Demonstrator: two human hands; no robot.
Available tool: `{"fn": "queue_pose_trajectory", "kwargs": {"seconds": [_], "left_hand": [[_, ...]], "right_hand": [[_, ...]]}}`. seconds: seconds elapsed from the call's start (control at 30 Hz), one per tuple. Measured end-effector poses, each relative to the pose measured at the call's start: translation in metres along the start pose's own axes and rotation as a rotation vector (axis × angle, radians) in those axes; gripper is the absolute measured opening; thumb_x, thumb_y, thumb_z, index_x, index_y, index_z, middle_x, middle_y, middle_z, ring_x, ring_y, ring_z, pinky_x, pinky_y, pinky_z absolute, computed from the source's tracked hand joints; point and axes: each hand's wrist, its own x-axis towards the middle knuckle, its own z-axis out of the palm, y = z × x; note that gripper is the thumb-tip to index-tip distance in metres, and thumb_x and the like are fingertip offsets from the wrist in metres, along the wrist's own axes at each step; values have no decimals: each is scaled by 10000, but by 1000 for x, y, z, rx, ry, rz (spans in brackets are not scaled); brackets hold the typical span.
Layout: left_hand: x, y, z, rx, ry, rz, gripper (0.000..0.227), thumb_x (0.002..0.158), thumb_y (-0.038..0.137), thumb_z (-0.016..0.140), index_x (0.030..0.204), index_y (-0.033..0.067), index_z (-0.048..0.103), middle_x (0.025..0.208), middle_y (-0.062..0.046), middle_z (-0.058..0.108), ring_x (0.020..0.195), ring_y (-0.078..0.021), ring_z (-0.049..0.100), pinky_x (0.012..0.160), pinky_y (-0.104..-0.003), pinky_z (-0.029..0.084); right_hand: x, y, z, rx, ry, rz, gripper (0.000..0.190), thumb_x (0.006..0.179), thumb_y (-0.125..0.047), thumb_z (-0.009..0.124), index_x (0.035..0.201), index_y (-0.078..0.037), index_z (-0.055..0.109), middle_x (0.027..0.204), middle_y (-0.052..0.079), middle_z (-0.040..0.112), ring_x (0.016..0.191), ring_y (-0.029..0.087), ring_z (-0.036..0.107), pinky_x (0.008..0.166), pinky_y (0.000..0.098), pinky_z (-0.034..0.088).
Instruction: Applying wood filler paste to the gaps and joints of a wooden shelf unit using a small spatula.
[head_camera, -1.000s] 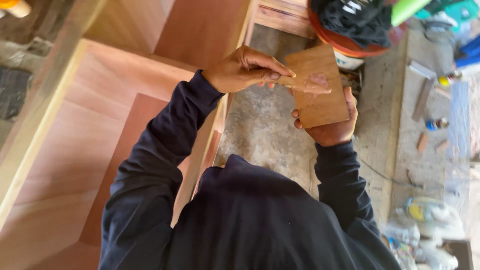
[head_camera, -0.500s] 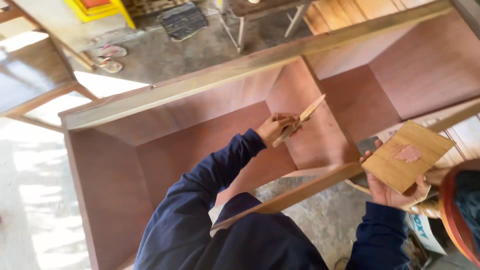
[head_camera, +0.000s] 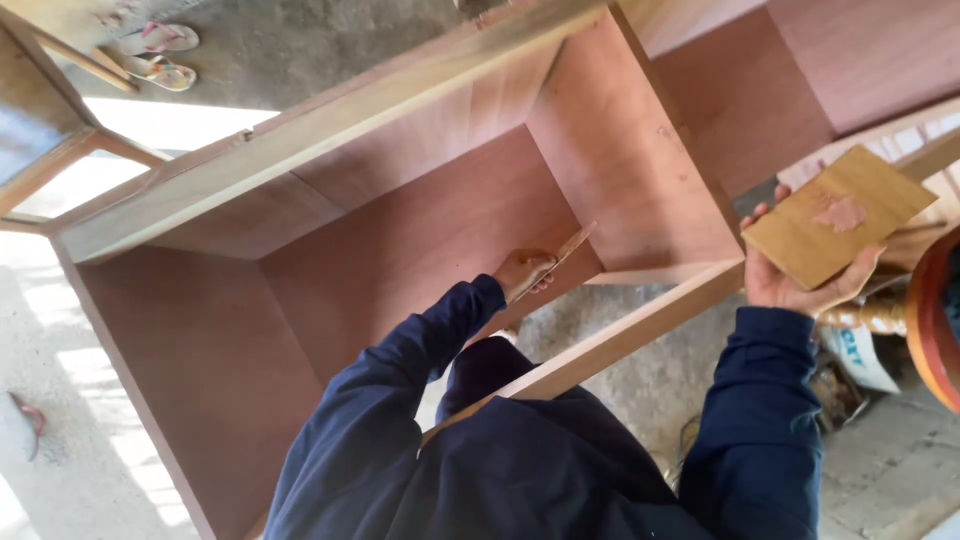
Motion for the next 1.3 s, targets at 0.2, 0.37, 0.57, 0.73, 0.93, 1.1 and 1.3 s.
{"fn": "queue_pose_trajectory", "kwargs": {"seconds": [0.2,0.37,0.57,0.73,0.93,1.1,1.3], "left_hand": [[-5,1,24,0,-3,-62,268,1002,249,614,1113,18,690,744,-78,663,575,-130,601,513,-286,486],[5,-15,20,56,28,-64,241,985,274,654,1017,36,677,699,-60,617,528,-116,550,458,-285,426],[28,-66,-11,602,79,234,389,873,393,815,900,32,675,763,-50,640,713,-175,604,635,-383,494],[27,-25,-2,1005,71,242,331,897,365,734,967,42,702,819,-218,684,764,-344,681,742,-461,520],[47,-19,18,1082,190,560,432,844,310,757,1188,71,652,953,-207,694,817,-410,687,698,-488,544],[57,34,43,1457,86,535,310,913,270,704,1188,135,657,964,-142,679,903,-368,656,775,-535,475],[112,52,57,1842,273,991,97,879,221,669,851,190,757,925,-68,665,934,-304,594,908,-508,381]], "right_hand": [[2,11,-1,-43,-42,-67,921,904,-672,594,1614,-114,411,1305,224,596,1058,363,595,947,475,503],[5,13,-4,-74,-6,-82,912,930,-671,601,1628,-109,431,1289,218,604,1057,365,598,944,487,505],[7,12,-10,-71,47,-87,908,882,-646,615,1575,-79,462,1254,222,616,1029,378,598,907,495,499],[8,9,-34,-146,26,-85,908,912,-666,614,1557,-41,482,1295,234,619,1035,374,614,893,476,500],[10,9,-31,-225,-3,-93,903,930,-685,589,1558,-45,481,1333,214,628,1068,377,640,908,463,526],[10,10,-20,-175,50,-80,928,894,-674,551,1573,-47,467,1330,221,631,1076,382,658,922,487,548],[9,11,-20,-217,-24,-95,951,889,-710,536,1582,-66,444,1350,204,618,1120,361,641,940,474,537]]}}
